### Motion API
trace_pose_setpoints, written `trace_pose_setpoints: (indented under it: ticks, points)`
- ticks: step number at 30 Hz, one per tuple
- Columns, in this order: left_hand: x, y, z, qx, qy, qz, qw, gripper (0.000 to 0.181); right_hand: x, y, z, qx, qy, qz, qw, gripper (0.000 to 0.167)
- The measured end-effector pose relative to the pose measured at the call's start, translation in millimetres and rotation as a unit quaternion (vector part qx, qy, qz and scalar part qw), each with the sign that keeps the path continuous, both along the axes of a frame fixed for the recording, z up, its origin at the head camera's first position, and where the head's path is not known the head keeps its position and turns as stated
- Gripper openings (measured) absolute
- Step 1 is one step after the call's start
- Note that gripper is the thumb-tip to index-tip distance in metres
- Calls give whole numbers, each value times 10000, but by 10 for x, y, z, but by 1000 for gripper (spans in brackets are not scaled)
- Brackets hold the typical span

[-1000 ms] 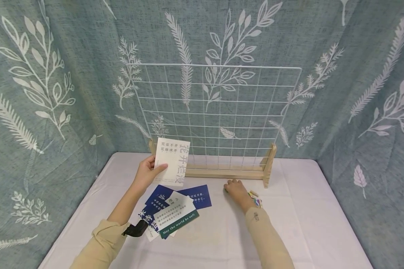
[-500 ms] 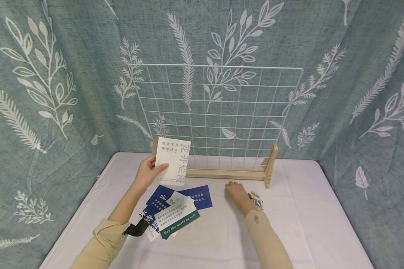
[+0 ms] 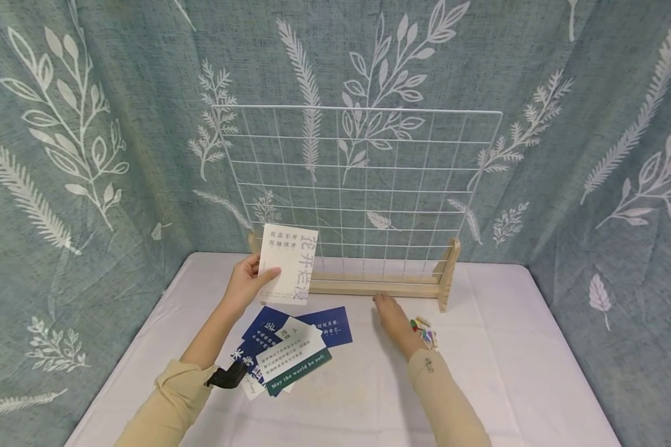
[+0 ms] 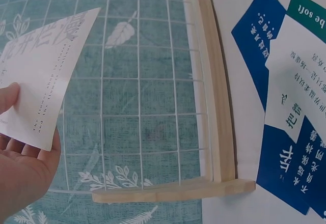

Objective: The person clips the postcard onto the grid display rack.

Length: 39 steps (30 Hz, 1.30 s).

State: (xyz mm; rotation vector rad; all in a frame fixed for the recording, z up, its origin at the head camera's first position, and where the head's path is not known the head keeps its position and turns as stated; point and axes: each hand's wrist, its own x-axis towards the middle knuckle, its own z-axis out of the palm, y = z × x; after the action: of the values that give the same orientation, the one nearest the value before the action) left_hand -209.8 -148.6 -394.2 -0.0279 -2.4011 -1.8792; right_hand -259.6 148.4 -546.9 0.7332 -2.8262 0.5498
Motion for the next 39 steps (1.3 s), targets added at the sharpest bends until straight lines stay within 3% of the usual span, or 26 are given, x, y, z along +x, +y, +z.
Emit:
trace_pose_setpoints:
  ticks: [9, 18, 24, 31, 39]
  points:
    - [-42, -38, 47, 19, -17, -5, 10000, 38, -8, -118, 126, -1035, -49, -392, 9938, 24]
    - [-107, -52, 136, 55, -163, 90, 9998, 41, 25, -262, 288, -2361, -157, -304, 9711, 19]
    - [-139, -58, 196, -1, -112, 169, 9998, 39, 59, -316, 393, -2657, -294, -470, 9625, 18]
    - [-156, -70, 258, 54, -224, 281, 9993, 42, 113, -325, 499, -2778, -469, -343, 9589, 20]
    - [-212, -99, 332, -70, -180, 297, 9994, 42, 134, -365, 648, -3033, -254, -281, 9522, 15]
